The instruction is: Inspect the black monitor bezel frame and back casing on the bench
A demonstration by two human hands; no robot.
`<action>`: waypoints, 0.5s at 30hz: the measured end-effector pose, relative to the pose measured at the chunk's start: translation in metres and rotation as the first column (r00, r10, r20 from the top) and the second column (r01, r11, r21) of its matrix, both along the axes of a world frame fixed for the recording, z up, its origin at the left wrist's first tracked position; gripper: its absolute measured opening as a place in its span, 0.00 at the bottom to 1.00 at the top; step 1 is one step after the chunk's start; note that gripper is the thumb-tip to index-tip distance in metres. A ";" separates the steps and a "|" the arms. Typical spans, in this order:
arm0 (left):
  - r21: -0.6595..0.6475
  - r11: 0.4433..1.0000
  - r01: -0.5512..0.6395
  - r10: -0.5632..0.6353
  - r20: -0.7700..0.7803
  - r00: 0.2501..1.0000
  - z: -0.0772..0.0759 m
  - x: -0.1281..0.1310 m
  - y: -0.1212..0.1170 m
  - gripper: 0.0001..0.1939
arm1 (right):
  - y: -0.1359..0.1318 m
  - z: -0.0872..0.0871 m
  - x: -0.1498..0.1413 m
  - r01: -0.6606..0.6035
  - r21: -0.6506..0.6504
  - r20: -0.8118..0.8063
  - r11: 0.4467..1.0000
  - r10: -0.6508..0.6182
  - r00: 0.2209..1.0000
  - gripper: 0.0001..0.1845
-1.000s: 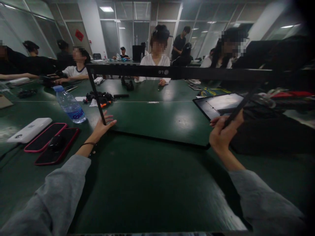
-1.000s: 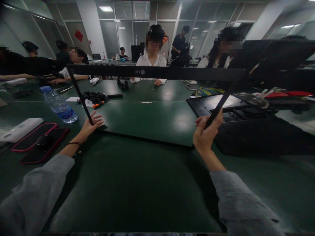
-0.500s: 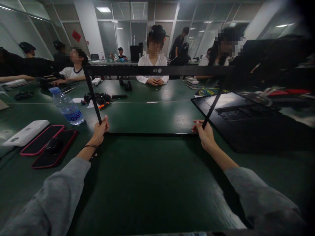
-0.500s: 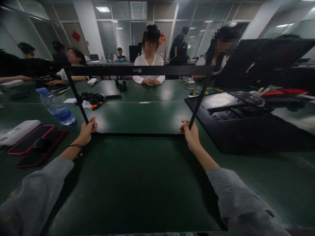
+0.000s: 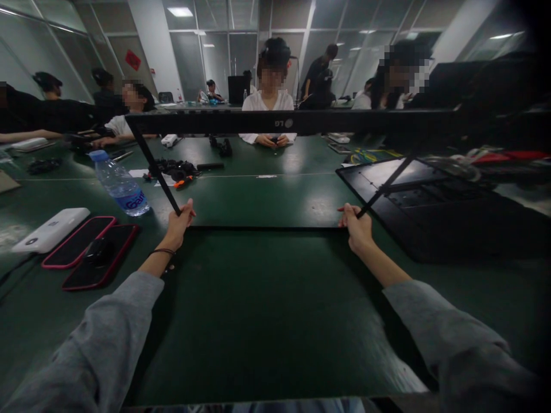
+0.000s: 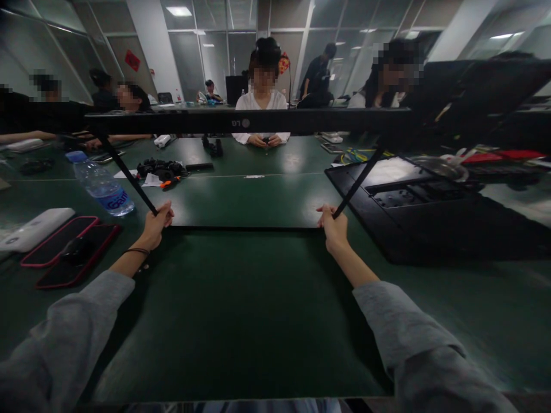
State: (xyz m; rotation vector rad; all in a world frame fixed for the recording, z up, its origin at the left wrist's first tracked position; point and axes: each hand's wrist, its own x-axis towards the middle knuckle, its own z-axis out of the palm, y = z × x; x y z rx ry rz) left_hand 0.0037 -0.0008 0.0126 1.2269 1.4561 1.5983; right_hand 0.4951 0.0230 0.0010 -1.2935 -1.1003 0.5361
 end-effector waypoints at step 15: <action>-0.029 0.999 0.022 -0.023 -0.024 0.999 0.007 0.003 -0.005 0.21 | -0.006 0.002 0.000 -0.020 -0.005 0.030 1.000 0.020 0.999 0.29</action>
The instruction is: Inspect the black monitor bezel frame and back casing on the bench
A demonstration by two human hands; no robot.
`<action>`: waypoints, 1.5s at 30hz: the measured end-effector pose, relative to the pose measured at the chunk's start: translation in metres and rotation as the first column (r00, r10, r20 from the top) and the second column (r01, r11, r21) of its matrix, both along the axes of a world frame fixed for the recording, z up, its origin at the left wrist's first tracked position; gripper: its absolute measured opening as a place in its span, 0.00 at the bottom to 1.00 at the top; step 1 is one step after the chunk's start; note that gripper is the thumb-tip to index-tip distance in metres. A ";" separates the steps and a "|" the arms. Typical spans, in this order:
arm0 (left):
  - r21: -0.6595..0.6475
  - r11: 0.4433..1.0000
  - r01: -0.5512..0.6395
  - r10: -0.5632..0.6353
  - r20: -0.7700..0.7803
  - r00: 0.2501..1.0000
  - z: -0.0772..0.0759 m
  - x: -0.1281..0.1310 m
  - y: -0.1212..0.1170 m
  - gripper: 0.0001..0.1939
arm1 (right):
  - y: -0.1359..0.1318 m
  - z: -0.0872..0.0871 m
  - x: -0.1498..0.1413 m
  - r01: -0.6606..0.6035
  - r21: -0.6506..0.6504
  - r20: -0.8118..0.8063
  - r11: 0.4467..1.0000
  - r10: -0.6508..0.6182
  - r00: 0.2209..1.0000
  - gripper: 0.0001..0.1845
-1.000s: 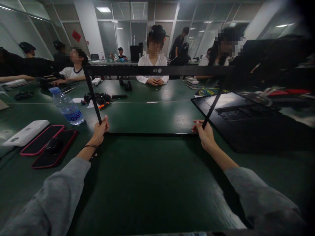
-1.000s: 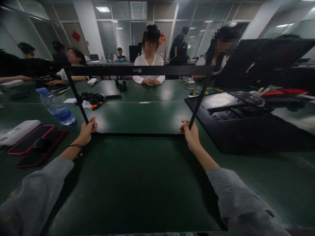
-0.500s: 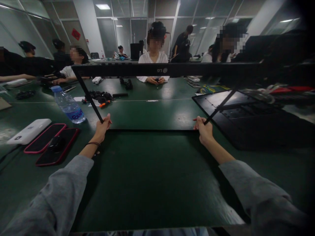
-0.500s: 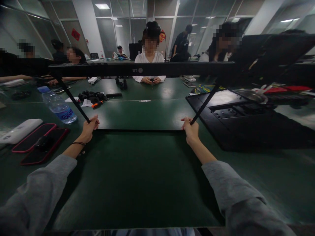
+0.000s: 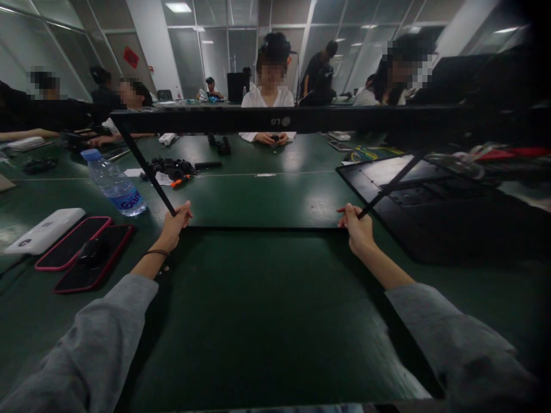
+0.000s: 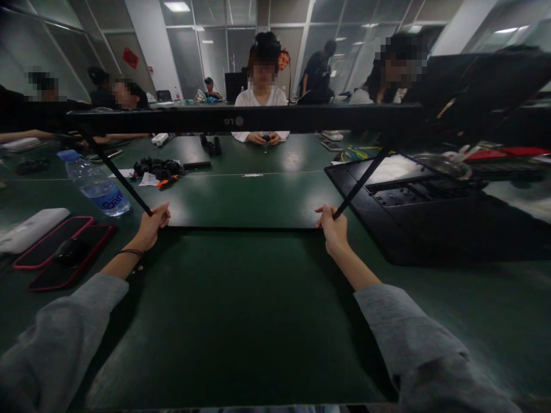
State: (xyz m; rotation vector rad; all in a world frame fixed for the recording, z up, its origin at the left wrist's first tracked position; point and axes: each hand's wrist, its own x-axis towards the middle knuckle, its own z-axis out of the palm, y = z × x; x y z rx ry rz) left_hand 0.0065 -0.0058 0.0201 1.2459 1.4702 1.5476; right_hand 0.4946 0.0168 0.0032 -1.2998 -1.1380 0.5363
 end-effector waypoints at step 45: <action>-0.010 1.000 0.007 -0.007 -0.006 1.000 -0.004 -0.002 0.002 0.20 | 0.000 -0.003 0.004 -0.056 0.005 -0.003 0.998 0.056 0.998 0.32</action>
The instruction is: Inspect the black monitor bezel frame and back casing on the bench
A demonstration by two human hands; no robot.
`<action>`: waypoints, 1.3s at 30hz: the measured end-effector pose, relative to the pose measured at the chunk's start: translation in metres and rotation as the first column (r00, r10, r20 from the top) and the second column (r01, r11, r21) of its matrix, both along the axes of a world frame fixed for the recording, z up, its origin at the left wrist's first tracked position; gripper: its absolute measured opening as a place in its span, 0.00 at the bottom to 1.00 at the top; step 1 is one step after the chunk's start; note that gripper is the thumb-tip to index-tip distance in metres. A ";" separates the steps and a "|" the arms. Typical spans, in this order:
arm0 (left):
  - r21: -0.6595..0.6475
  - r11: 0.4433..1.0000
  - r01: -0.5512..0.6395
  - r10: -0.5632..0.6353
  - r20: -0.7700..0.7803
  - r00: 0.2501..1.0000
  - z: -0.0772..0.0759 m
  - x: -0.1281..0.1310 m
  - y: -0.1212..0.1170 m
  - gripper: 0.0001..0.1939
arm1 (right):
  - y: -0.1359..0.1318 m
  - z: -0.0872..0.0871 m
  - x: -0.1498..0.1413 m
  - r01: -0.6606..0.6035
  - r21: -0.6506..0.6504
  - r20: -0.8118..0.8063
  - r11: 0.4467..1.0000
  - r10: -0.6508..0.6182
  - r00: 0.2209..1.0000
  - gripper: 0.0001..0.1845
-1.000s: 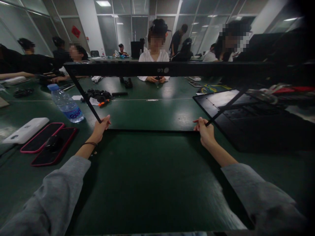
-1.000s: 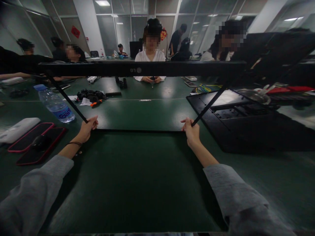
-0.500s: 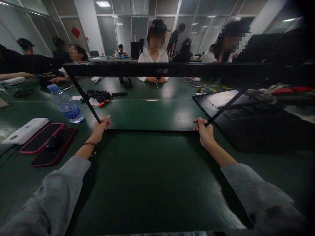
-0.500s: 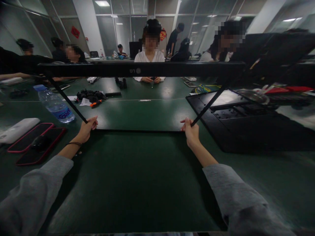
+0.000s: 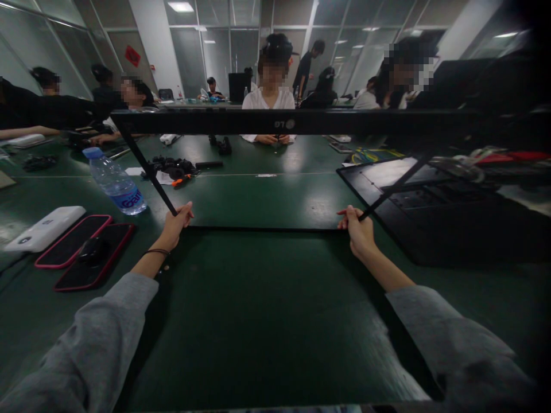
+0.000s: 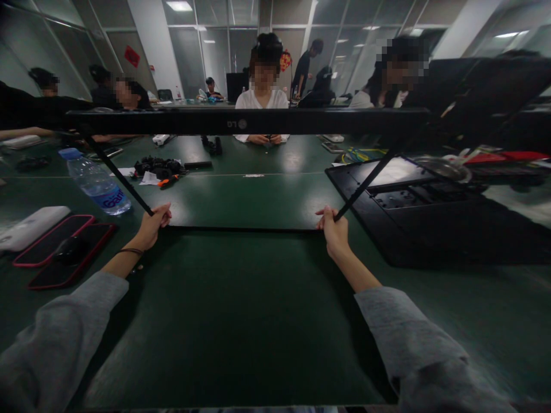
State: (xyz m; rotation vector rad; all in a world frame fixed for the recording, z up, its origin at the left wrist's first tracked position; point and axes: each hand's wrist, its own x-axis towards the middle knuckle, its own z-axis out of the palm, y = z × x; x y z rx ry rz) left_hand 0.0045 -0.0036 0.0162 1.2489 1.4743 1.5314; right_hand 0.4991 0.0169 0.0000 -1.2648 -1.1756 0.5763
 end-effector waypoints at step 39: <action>0.003 1.000 -0.001 0.001 0.037 0.999 -0.004 -0.002 0.003 0.20 | 0.001 -0.003 0.004 -0.023 -0.015 -0.061 1.000 0.022 0.998 0.27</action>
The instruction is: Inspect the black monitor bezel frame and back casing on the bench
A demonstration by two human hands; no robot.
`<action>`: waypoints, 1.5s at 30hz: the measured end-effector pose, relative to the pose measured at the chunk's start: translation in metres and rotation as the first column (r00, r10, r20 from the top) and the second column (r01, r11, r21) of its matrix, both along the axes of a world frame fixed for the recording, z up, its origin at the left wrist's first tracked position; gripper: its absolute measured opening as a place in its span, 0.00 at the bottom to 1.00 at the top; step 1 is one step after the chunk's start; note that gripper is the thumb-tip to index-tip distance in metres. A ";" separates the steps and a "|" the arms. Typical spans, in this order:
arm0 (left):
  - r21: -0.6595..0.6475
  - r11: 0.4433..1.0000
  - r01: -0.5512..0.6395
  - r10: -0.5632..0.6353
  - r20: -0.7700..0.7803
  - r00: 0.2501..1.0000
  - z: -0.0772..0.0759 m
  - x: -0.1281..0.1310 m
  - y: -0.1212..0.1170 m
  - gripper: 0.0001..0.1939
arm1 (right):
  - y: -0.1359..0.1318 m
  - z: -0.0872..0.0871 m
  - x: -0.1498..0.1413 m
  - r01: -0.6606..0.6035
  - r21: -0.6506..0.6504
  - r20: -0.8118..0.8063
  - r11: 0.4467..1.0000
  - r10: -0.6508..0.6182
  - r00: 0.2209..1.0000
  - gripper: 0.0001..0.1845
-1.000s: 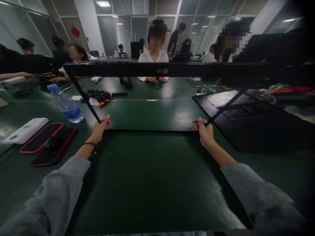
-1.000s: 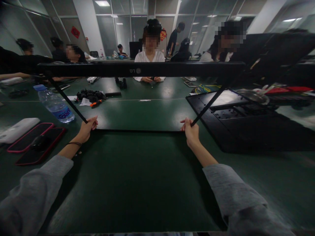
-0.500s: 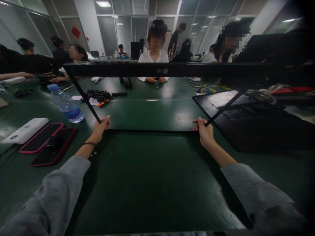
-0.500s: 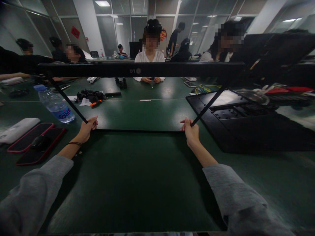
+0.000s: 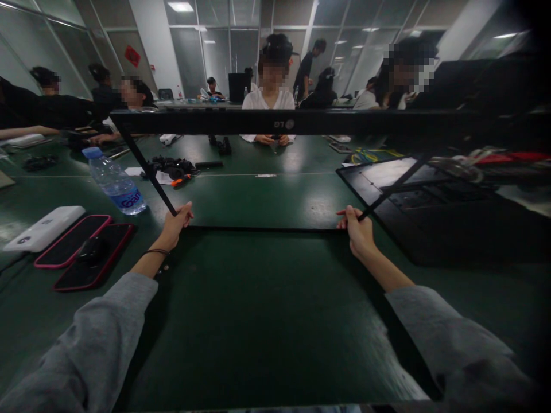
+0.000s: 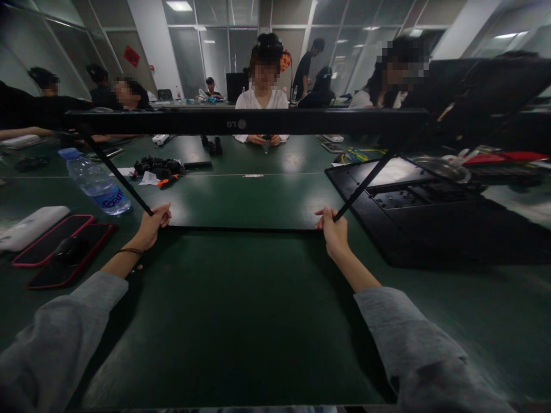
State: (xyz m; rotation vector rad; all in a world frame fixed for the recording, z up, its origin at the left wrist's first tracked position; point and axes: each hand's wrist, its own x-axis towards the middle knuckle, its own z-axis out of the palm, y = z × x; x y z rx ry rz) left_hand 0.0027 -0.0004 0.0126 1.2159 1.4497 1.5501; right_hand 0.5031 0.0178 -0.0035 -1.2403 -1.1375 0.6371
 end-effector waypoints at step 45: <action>-0.011 1.000 0.001 -0.001 -0.037 0.999 0.000 0.000 -0.001 0.19 | -0.003 0.006 -0.004 0.005 -0.014 0.005 1.000 -0.005 1.000 0.28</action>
